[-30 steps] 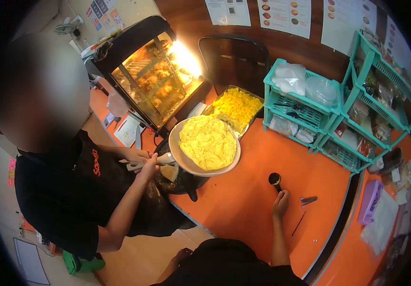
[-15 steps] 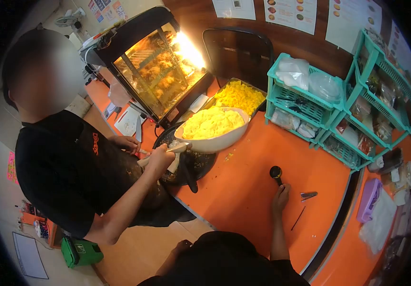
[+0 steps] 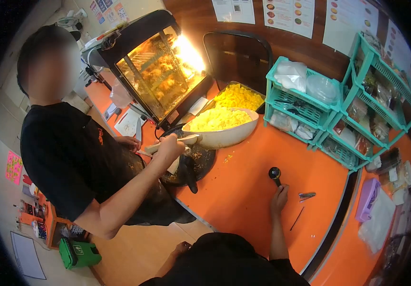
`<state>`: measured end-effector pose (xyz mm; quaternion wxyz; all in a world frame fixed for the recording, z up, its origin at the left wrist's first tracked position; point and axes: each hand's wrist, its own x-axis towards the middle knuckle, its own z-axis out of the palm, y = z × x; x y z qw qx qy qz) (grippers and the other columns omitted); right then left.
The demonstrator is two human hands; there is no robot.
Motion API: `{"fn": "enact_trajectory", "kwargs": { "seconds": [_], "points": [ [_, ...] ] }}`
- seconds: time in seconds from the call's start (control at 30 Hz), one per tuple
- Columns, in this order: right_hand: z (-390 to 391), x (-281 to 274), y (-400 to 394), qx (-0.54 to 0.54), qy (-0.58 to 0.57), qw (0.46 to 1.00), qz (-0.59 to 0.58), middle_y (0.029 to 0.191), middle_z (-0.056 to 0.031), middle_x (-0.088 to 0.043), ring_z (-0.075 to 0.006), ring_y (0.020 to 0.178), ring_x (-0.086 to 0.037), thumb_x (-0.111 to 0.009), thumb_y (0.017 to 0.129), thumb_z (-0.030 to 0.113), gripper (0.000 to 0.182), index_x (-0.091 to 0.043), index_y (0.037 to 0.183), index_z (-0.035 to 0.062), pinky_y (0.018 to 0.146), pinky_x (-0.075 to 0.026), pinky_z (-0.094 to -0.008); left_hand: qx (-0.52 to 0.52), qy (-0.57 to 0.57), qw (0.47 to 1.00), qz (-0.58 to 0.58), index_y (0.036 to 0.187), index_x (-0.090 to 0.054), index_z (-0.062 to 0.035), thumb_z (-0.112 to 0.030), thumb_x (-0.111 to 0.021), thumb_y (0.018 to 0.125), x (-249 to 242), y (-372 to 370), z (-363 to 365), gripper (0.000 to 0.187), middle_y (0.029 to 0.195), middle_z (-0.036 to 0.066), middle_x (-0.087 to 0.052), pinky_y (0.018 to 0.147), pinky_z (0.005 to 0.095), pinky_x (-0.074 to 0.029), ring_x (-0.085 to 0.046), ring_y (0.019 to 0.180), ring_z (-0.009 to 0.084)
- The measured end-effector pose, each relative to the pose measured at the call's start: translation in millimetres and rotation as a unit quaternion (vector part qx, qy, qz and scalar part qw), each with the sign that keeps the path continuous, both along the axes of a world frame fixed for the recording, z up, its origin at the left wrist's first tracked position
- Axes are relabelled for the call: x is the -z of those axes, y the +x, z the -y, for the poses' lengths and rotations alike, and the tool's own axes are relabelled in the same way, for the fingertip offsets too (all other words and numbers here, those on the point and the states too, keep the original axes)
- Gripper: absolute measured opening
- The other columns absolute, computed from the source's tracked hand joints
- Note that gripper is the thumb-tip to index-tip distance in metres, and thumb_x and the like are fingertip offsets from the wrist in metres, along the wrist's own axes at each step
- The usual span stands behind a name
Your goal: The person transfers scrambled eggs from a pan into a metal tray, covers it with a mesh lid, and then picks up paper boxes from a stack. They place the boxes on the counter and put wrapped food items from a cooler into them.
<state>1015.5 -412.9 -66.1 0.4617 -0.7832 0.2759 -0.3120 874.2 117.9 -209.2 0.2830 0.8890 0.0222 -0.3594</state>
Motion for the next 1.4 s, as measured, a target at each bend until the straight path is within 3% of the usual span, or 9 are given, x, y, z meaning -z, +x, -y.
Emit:
{"fn": "enact_trajectory", "kwargs": {
  "seconds": [0.37, 0.67, 0.87, 0.9, 1.07, 1.17, 1.27, 1.33, 1.4],
  "points": [
    [-1, -6, -1, 0.0, 0.037, 0.999, -0.032, 0.077, -0.0167, -0.049, -0.0321, 0.068, -0.051, -0.034, 0.1, 0.029, 0.029, -0.045, 0.095, 0.002, 0.059, -0.038, -0.0412, -0.112, -0.029, 0.992, -0.046, 0.102, -0.068, -0.008, -0.039, -0.052, 0.086, -21, 5, 16, 0.038, 0.099, 0.011, -0.068, 0.081, 0.0343, -0.05, -0.067, 0.086, 0.0228],
    [-2, -4, 1, 0.017, 0.007, 1.0, -0.023, 0.066, -0.0058, -0.04, -0.0157, 0.057, -0.04, -0.033, 0.101, 0.027, 0.027, -0.044, 0.091, 0.0039, 0.053, -0.033, -0.0329, -0.077, -0.072, 0.994, -0.02, 0.108, -0.064, -0.0047, -0.034, -0.052, 0.088, 3, 6, 3, 0.038, 0.1, 0.011, -0.067, 0.075, 0.0326, -0.052, -0.065, 0.085, 0.0208],
    [4, 20, 4, 0.02, 0.0, 1.0, -0.006, 0.067, -0.0059, -0.04, -0.0151, 0.059, -0.04, -0.034, 0.101, 0.027, 0.028, -0.044, 0.091, 0.0035, 0.054, -0.033, -0.032, -0.084, -0.07, 0.994, -0.022, 0.106, -0.063, -0.0025, -0.032, -0.052, 0.088, -11, 14, 8, 0.036, 0.095, 0.013, -0.068, 0.071, 0.0338, -0.053, -0.066, 0.08, 0.0212],
    [3, 20, 2, 0.017, 0.012, 1.0, -0.014, 0.067, -0.0058, -0.04, -0.015, 0.059, -0.04, -0.034, 0.101, 0.027, 0.028, -0.043, 0.09, 0.0032, 0.054, -0.033, -0.0318, -0.101, -0.06, 0.992, -0.035, 0.104, -0.063, 0.0005, -0.033, -0.05, 0.09, -70, 25, 34, 0.039, 0.091, 0.014, -0.068, 0.072, 0.0329, -0.052, -0.065, 0.077, 0.0215],
    [2, 20, 2, -0.019, 0.04, 0.999, -0.016, 0.073, -0.0084, -0.039, -0.0232, 0.064, -0.042, -0.035, 0.101, 0.031, 0.032, -0.043, 0.088, 0.0019, 0.059, -0.036, -0.0354, -0.083, -0.139, 0.979, -0.12, 0.079, -0.066, 0.0023, -0.034, -0.046, 0.095, -158, 83, 58, 0.045, 0.071, 0.01, -0.066, 0.063, 0.0289, -0.049, -0.063, 0.066, 0.0192],
    [-1, 21, 4, -0.006, -0.056, 0.998, -0.005, 0.079, -0.0092, -0.041, -0.025, 0.07, -0.044, -0.037, 0.1, 0.032, 0.034, -0.046, 0.088, 0.0011, 0.065, -0.039, -0.0358, -0.078, -0.203, 0.975, -0.035, 0.068, -0.062, -0.0001, -0.035, -0.045, 0.096, -239, 128, 95, 0.048, 0.062, 0.007, -0.062, 0.06, 0.0269, -0.046, -0.06, 0.062, 0.0143],
    [-8, -2, 9, 0.16, -0.344, 0.924, -0.044, 0.088, -0.0121, -0.046, -0.0264, 0.078, -0.047, -0.04, 0.099, 0.034, 0.037, -0.05, 0.093, -0.0007, 0.069, -0.039, -0.0367, -0.103, -0.251, 0.96, 0.068, 0.07, -0.061, -0.0007, -0.034, -0.045, 0.096, -271, 159, 114, 0.045, 0.065, 0.004, -0.061, 0.062, 0.025, -0.046, -0.058, 0.064, 0.0103],
    [-42, -61, 14, 0.122, -0.379, 0.917, -0.025, 0.085, -0.0121, -0.051, -0.0319, 0.078, -0.05, -0.043, 0.096, 0.025, 0.026, -0.052, 0.098, 0.0011, 0.069, -0.04, -0.0432, -0.143, -0.245, 0.95, 0.127, 0.077, -0.06, 0.0006, -0.028, -0.046, 0.097, -285, 164, 123, 0.038, 0.072, 0.004, -0.061, 0.066, 0.0251, -0.048, -0.058, 0.068, 0.01],
    [-92, -53, 34, -0.052, -0.254, 0.966, 0.012, 0.085, -0.0129, -0.055, -0.0349, 0.081, -0.052, -0.047, 0.092, 0.016, 0.018, -0.056, 0.099, 0.0021, 0.07, -0.041, -0.0457, -0.159, -0.254, 0.932, 0.202, 0.081, -0.06, 0.0011, -0.026, -0.046, 0.097, -285, 161, 122, 0.034, 0.074, 0.003, -0.062, 0.068, 0.0254, -0.048, -0.058, 0.07, 0.0102]
  ]
}}
